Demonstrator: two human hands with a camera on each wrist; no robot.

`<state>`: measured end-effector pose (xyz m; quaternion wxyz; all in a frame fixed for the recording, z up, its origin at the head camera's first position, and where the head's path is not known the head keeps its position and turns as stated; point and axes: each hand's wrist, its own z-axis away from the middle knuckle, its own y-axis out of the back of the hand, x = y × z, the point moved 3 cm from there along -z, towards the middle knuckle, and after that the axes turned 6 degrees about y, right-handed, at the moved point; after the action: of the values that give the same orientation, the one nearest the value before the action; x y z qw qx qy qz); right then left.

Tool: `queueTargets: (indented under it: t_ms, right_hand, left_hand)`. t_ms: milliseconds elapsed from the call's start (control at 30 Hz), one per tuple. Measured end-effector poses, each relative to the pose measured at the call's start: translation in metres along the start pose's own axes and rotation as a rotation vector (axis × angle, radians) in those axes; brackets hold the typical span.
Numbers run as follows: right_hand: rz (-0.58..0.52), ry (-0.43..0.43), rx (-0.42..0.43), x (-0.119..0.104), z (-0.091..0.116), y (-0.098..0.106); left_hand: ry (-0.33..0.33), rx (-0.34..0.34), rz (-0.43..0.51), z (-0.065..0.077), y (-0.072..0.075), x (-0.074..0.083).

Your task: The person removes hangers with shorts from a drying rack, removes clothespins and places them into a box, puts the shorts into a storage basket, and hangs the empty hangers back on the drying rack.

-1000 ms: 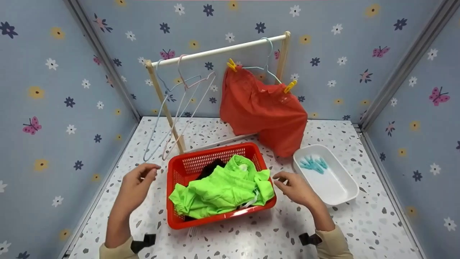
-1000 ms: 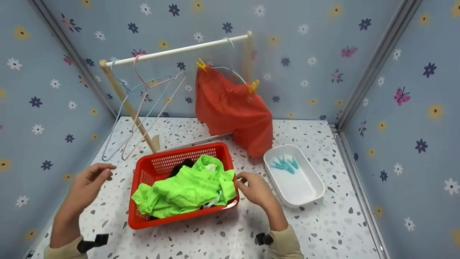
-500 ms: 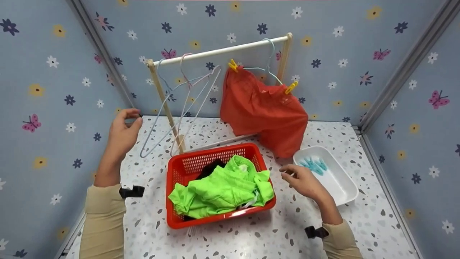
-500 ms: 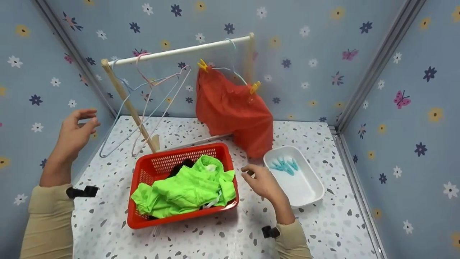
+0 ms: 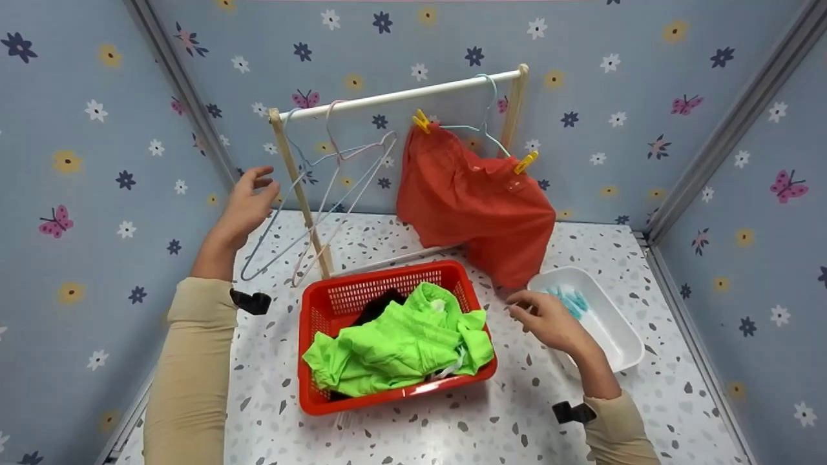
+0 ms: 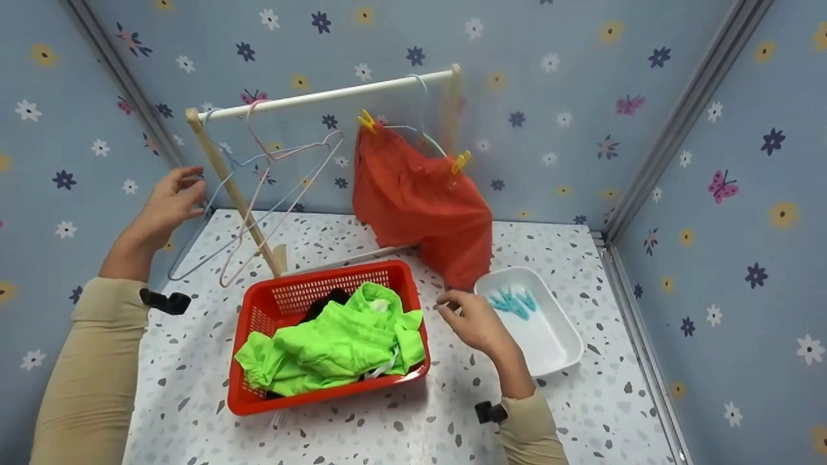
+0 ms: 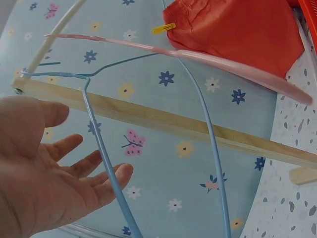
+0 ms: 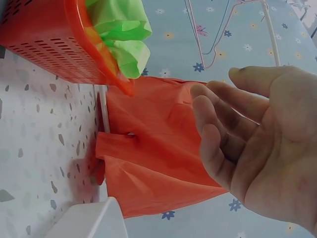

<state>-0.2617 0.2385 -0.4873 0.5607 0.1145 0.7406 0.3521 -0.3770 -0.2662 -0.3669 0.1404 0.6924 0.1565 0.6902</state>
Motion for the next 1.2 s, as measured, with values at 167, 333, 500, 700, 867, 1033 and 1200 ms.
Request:
queueTargets:
  t_ms: [167,333,500,700,867,1033,1200]
  right_hand:
    - [0.006,0.026,0.033,-0.004,-0.007,0.011]
    - [0.041,0.047,0.067,-0.008,-0.016,0.021]
    - [0.099,0.104,0.117,-0.013,-0.029,0.036]
    - [0.144,0.115,0.193,-0.017,-0.044,0.053]
    - [0.171,0.153,0.277,-0.016,-0.059,0.061]
    - [0.172,0.223,0.45,-0.015,-0.074,0.065]
    - [0.169,0.197,0.641,-0.017,-0.094,0.07]
  left_hand:
    - [-0.002,-0.029,0.036,-0.014,-0.003,0.008]
    - [-0.012,-0.042,0.049,-0.026,-0.015,0.006]
    - [-0.044,-0.039,0.059,-0.032,-0.025,0.003]
    - [-0.131,-0.029,0.123,-0.037,-0.032,0.004]
    - [-0.095,-0.072,0.198,-0.037,-0.034,0.0]
    - [-0.038,-0.11,0.235,-0.037,-0.035,-0.006]
    - [-0.039,-0.121,0.227,-0.038,-0.03,-0.006]
